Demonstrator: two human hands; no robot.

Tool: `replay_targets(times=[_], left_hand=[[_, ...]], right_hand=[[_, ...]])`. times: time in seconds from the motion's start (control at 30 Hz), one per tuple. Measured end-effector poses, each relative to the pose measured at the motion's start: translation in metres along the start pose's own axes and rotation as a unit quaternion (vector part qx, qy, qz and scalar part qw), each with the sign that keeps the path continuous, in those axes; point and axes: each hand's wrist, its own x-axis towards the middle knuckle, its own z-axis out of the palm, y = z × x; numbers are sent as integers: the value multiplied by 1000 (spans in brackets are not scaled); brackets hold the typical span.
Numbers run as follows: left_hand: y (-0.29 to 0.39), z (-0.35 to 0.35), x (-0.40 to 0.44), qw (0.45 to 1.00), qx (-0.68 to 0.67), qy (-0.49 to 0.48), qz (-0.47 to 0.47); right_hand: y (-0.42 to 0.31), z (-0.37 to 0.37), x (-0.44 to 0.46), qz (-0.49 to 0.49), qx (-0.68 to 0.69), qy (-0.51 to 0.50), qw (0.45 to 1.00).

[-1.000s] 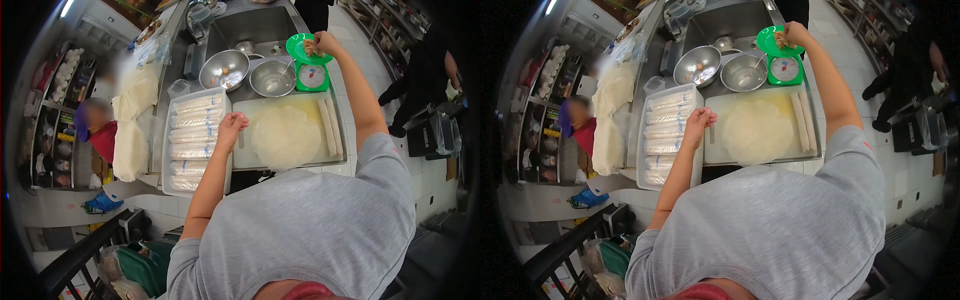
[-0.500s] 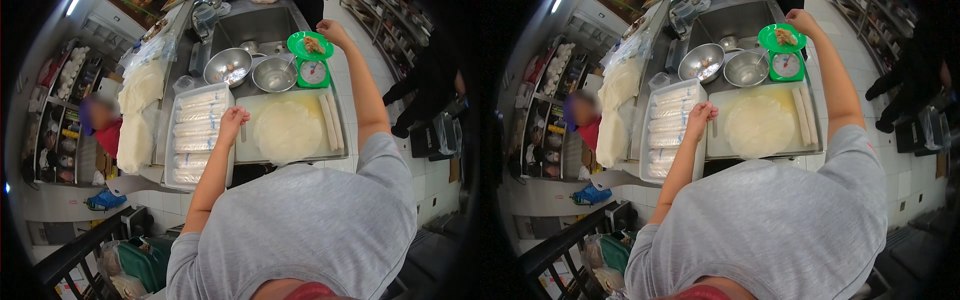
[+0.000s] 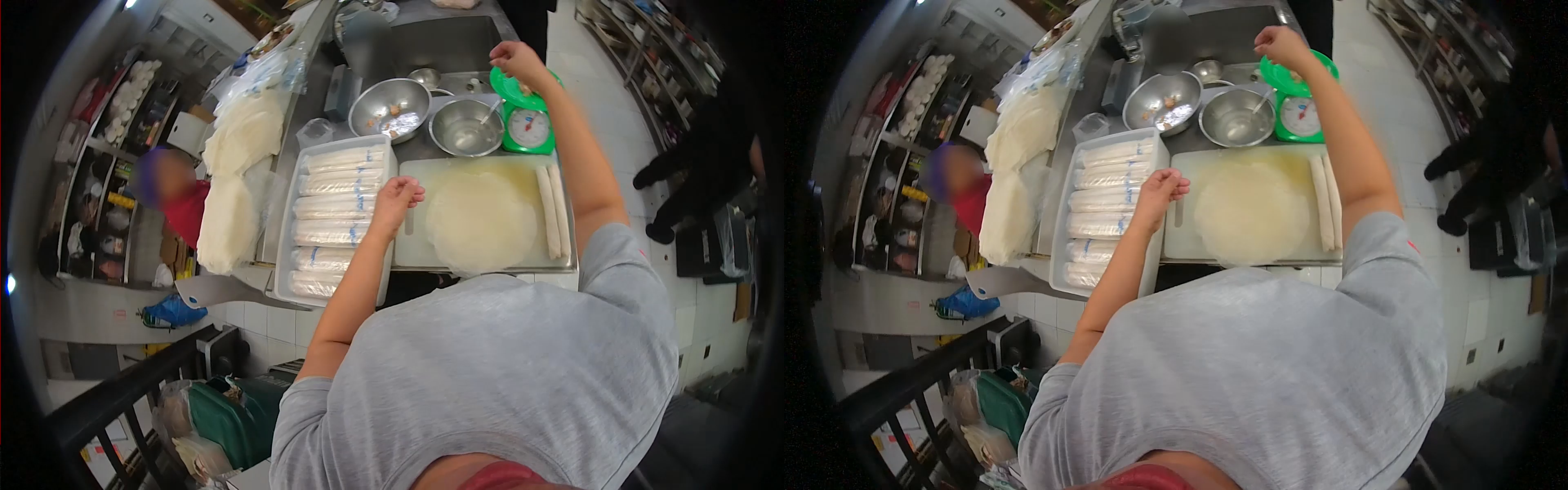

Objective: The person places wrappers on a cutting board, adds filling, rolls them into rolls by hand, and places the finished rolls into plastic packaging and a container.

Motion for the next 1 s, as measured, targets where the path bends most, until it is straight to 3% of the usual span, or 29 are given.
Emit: replay_targets(times=[0.17,0.3,0.5,0.6,0.7,0.8,0.9,1.0], left_hand=[[-3,0,0,1000,10,-7,20],[-5,1,0,999,-15,-3,29],[-25,1,8,999,9,16,46],[-12,5,3,999,9,22,34],[-9,3,2,1000,17,15,18],[-11,3,3,999,40,14,19],[-13,2,5,998,52,13,30],[-18,2,8,998,47,16,39]], right_hand=[[-17,124,45,-95,-26,-62,993],[3,226,88,-89,-71,-113,987],[41,329,110,-139,-276,-113,944],[55,355,109,-133,-312,-151,928],[24,338,92,-110,-307,-218,920],[32,344,103,-99,-279,-191,936],[3,273,91,-118,-116,-146,975],[-17,172,66,-125,-57,-81,987]])
